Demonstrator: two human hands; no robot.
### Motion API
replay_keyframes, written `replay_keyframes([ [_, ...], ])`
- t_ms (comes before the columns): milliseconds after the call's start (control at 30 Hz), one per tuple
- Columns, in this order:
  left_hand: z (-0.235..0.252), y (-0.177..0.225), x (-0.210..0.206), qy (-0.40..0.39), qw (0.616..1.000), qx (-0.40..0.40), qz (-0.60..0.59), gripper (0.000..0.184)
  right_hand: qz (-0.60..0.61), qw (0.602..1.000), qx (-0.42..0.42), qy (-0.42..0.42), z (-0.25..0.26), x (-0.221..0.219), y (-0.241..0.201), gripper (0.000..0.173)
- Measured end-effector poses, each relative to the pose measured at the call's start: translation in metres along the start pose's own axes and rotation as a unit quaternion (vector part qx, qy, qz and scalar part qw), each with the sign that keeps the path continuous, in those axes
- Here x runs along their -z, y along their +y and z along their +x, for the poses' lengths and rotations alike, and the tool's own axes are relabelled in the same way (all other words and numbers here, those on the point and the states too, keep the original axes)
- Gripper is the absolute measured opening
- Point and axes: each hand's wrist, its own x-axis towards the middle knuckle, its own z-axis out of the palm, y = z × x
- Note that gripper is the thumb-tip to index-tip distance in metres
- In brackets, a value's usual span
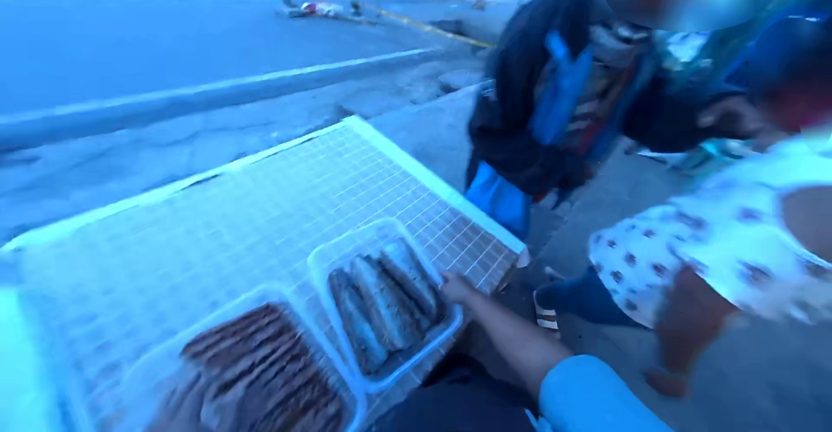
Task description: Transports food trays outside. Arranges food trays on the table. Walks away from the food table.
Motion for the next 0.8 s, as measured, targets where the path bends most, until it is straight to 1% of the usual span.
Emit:
replay_keyframes([
  [67, -0.019, -0.019, 0.02, 0.048, 0.998, 0.045, 0.003, 0.055, -0.014, 1.0, 0.004, -0.012, -0.002, 0.002, -0.009, 0.051],
  [100, -0.03, -0.024, 0.03, 0.059, 0.995, 0.085, 0.007, 0.054, -0.02, 1.0, 0.011, -0.013, 0.001, 0.001, -0.01, 0.049],
  [167, -0.055, -0.034, 0.042, 0.056, 0.981, 0.187, -0.011, 0.051, -0.021, 0.999, 0.023, -0.022, 0.01, -0.004, -0.008, 0.047],
  [233, -0.081, -0.044, 0.041, 0.037, 0.955, 0.292, -0.041, 0.049, -0.01, 0.999, 0.024, -0.026, 0.019, -0.01, -0.007, 0.046],
  [300, -0.106, -0.05, 0.029, -0.004, 0.911, 0.401, -0.1, 0.051, -0.004, 0.999, 0.033, -0.026, 0.027, -0.015, -0.008, 0.047],
  [367, -0.124, -0.048, 0.014, -0.047, 0.844, 0.498, -0.194, 0.053, -0.016, 0.999, 0.037, -0.029, 0.034, -0.02, -0.013, 0.047],
  [433, -0.133, -0.039, 0.004, -0.05, 0.774, 0.559, -0.293, 0.055, -0.013, 0.998, 0.037, -0.042, 0.04, -0.025, -0.02, 0.053],
  [500, -0.137, -0.038, -0.002, 0.007, 0.708, 0.592, -0.384, 0.053, -0.008, 0.998, 0.034, -0.061, 0.044, -0.031, -0.028, 0.057],
  [533, -0.14, -0.04, -0.003, 0.034, 0.686, 0.6, -0.41, 0.052, -0.011, 0.997, 0.035, -0.067, 0.045, -0.034, -0.031, 0.057],
  [567, -0.145, -0.044, -0.003, 0.057, 0.672, 0.603, -0.427, 0.05, -0.015, 0.996, 0.039, -0.076, 0.045, -0.039, -0.034, 0.056],
  [633, -0.155, -0.046, 0.004, 0.094, 0.655, 0.588, -0.464, 0.049, -0.029, 0.994, 0.052, -0.088, 0.045, -0.048, -0.037, 0.051],
  [700, -0.158, -0.041, 0.009, 0.119, 0.641, 0.563, -0.508, 0.05, -0.036, 0.995, 0.054, -0.078, 0.046, -0.049, -0.036, 0.05],
  [800, -0.162, -0.044, 0.011, 0.128, 0.617, 0.536, -0.562, 0.061, -0.041, 0.997, 0.035, -0.048, 0.038, -0.042, -0.043, 0.048],
])
